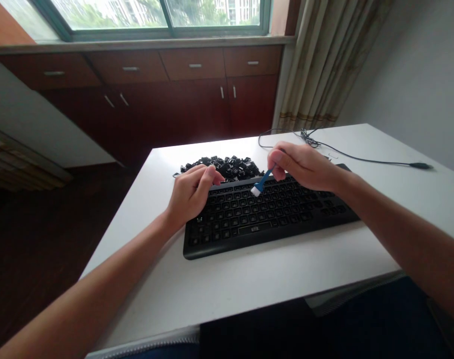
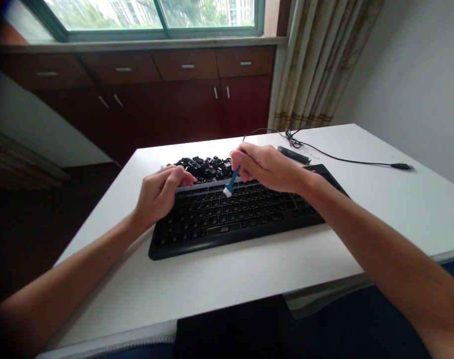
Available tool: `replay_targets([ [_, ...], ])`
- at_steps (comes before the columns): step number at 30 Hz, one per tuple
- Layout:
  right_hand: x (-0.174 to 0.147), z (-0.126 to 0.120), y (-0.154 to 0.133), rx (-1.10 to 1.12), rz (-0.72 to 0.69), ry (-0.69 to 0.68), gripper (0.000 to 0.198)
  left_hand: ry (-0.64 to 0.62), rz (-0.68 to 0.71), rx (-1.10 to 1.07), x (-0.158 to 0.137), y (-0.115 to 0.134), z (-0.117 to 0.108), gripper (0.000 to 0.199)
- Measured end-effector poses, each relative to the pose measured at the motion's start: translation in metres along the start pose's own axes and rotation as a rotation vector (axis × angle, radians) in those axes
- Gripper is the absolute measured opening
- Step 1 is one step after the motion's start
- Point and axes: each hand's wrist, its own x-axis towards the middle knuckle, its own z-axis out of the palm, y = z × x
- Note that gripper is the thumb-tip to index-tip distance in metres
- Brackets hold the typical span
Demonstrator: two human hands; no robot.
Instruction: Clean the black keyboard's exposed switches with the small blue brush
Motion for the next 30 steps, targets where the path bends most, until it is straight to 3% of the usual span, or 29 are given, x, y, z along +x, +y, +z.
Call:
replay_targets([
  [2,-0.003,0.003,0.002,-0.057,-0.021,-0.022,0.034,0.042,-0.027,-0.025,-0.003,-0.001,-0.002,0.042],
  [4,-0.007,0.000,0.001,-0.261,-0.070,-0.053,0.033,0.051,-0.040,-0.040,-0.009,-0.002,-0.005,0.041],
  [7,-0.015,-0.011,-0.009,-0.608,-0.160,-0.029,0.035,0.003,0.009,0.000,-0.016,-0.002,-0.009,0.037],
  [9,-0.020,-0.013,-0.019,-0.690,-0.203,0.020,0.035,-0.034,0.067,0.038,-0.018,0.000,-0.010,0.034],
  [14,-0.029,0.011,-0.038,-0.668,-0.291,-0.099,0.032,-0.076,0.141,0.101,-0.016,0.003,-0.011,0.032],
  [17,-0.031,0.028,-0.040,-0.388,-0.272,-0.151,0.028,-0.092,0.162,0.135,-0.016,0.003,-0.011,0.029],
  [19,-0.032,0.035,-0.037,-0.131,-0.247,-0.124,0.023,-0.099,0.179,0.144,-0.016,0.003,-0.011,0.027],
  [21,-0.032,0.038,-0.034,-0.016,-0.248,-0.067,0.019,-0.103,0.185,0.149,-0.016,0.002,-0.012,0.026],
  [25,-0.031,0.036,-0.030,-0.085,-0.311,0.022,0.018,-0.112,0.184,0.157,-0.016,0.002,-0.011,0.027],
  [30,-0.036,0.012,-0.036,-0.433,-0.378,-0.062,0.029,-0.115,0.199,0.172,-0.016,0.003,-0.012,0.025],
])
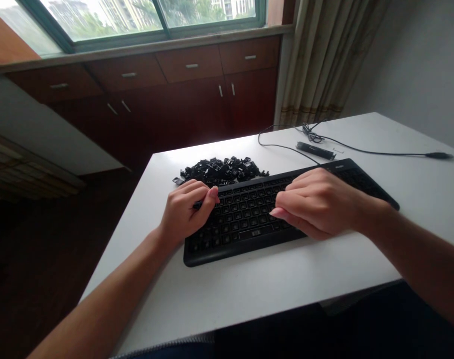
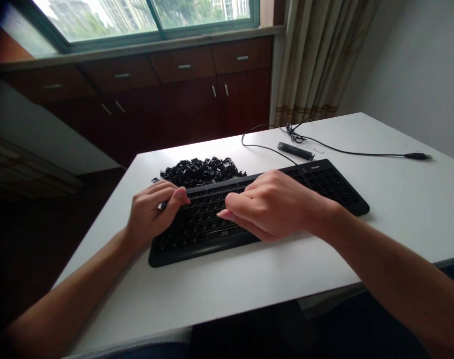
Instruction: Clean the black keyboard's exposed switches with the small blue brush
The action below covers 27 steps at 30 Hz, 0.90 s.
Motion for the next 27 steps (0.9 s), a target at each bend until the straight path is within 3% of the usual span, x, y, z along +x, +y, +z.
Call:
replay_targets([
  [5,-0.004,-0.009,-0.001,-0.148,0.066,-0.004,0.031,-0.009,0.014,0.002,0.001,0.001,-0.001,0.025],
  [12,0.006,0.023,-0.010,0.324,0.098,0.357,0.007,-0.012,-0.021,0.023,0.001,0.002,0.000,0.026],
  [14,0.004,0.020,-0.004,0.339,0.125,0.297,0.010,-0.006,-0.024,0.018,0.001,0.002,0.000,0.027],
  [17,-0.004,0.006,0.009,0.172,0.110,0.124,0.015,-0.008,-0.021,0.009,0.000,0.002,0.000,0.027],
  [22,-0.011,-0.011,0.023,-0.052,0.177,0.142,0.019,-0.017,-0.021,0.006,-0.001,0.000,0.000,0.028],
  [24,-0.009,-0.009,0.023,-0.047,0.201,0.101,0.023,-0.016,-0.014,0.003,-0.001,0.000,0.000,0.027],
  [27,-0.004,0.000,0.019,0.128,0.196,-0.006,0.024,-0.020,0.001,0.005,0.000,0.000,0.000,0.025],
])
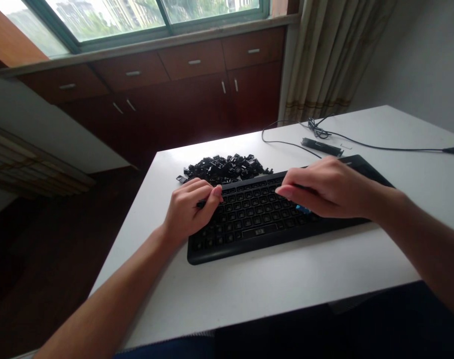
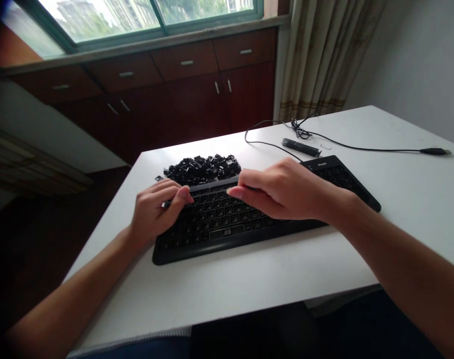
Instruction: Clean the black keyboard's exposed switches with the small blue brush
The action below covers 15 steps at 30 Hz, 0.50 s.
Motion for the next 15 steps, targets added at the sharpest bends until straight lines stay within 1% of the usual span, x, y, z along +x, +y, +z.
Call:
replay_targets([
  [2,0.002,0.006,-0.002,0.095,-0.009,-0.064,0.024,-0.002,0.005,0.007,0.001,0.001,0.000,0.025],
  [3,0.002,0.007,-0.004,0.082,-0.022,-0.074,0.026,-0.003,0.004,0.011,0.001,0.001,0.000,0.026],
  [5,0.002,0.006,-0.007,-0.047,-0.062,-0.049,0.033,-0.004,0.002,0.020,0.002,0.001,0.000,0.028],
  [8,-0.001,-0.002,-0.014,-0.280,-0.111,0.022,0.038,0.002,-0.001,0.027,0.001,-0.001,0.001,0.029],
  [11,-0.002,-0.005,-0.022,-0.374,-0.088,-0.007,0.039,-0.012,0.000,0.034,0.000,-0.003,0.001,0.030],
  [13,-0.001,-0.001,-0.026,-0.305,-0.031,-0.063,0.041,-0.025,-0.003,0.044,-0.001,-0.004,0.001,0.031],
  [15,0.002,0.007,-0.028,-0.051,0.025,-0.093,0.040,-0.028,-0.002,0.055,-0.001,-0.004,0.001,0.029],
])
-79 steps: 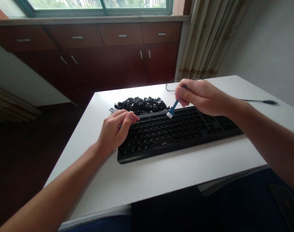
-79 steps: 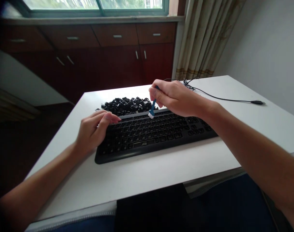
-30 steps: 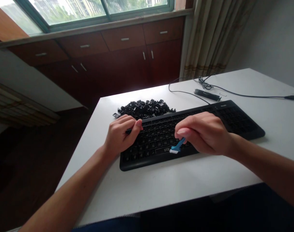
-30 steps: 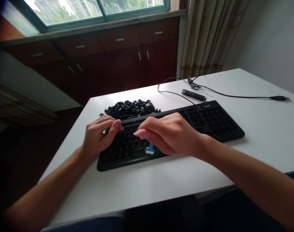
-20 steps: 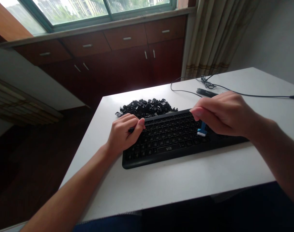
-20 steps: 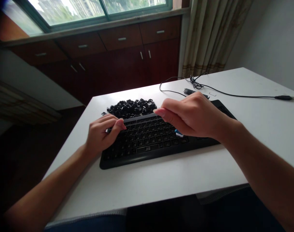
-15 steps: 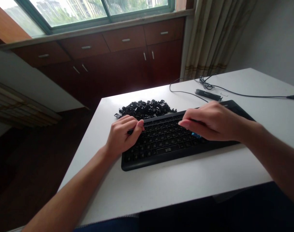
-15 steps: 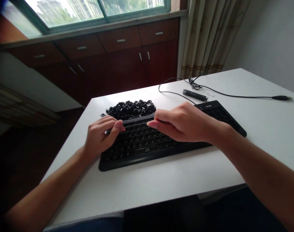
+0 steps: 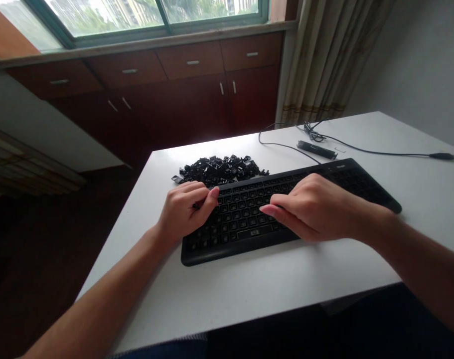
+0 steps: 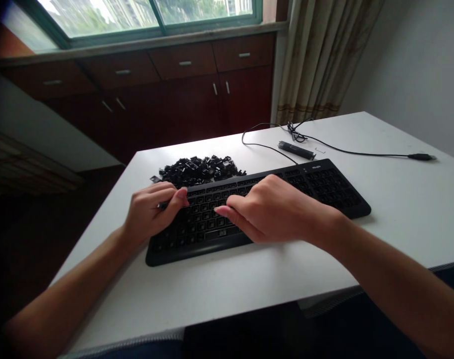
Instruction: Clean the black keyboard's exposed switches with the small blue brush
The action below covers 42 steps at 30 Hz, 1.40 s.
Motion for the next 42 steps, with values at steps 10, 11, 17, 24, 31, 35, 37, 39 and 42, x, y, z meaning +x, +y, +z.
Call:
replay_targets([
  [10,-0.001,-0.009,0.024,0.288,0.001,0.019,0.041,-0.002,0.042,0.016,0.000,0.000,-0.001,0.027],
  [11,-0.003,-0.012,0.028,0.151,0.019,0.005,0.041,-0.003,0.041,0.016,0.000,-0.001,0.000,0.027],
  [17,-0.015,-0.023,0.048,-0.303,0.052,0.220,0.037,-0.001,0.059,0.011,-0.001,-0.001,0.000,0.029],
  [24,-0.014,-0.024,0.044,-0.450,0.172,0.041,0.050,0.014,0.072,0.000,0.000,-0.001,0.000,0.027],
  [31,-0.006,-0.019,0.031,0.194,0.117,-0.013,0.047,0.018,0.068,-0.022,0.000,-0.001,0.001,0.025],
  [35,-0.008,-0.017,0.035,-0.173,0.121,0.095,0.047,0.018,0.070,-0.027,0.000,-0.001,0.001,0.024],
  [37,-0.007,-0.015,0.034,-0.345,0.143,0.030,0.049,0.018,0.068,-0.035,0.001,-0.001,0.001,0.024],
  [39,-0.004,-0.012,0.028,-0.261,0.190,-0.064,0.049,0.017,0.064,-0.039,0.001,-0.001,0.001,0.024],
  [42,0.002,-0.008,0.016,0.251,0.236,-0.238,0.047,0.008,0.065,-0.030,0.001,0.000,0.000,0.024],
])
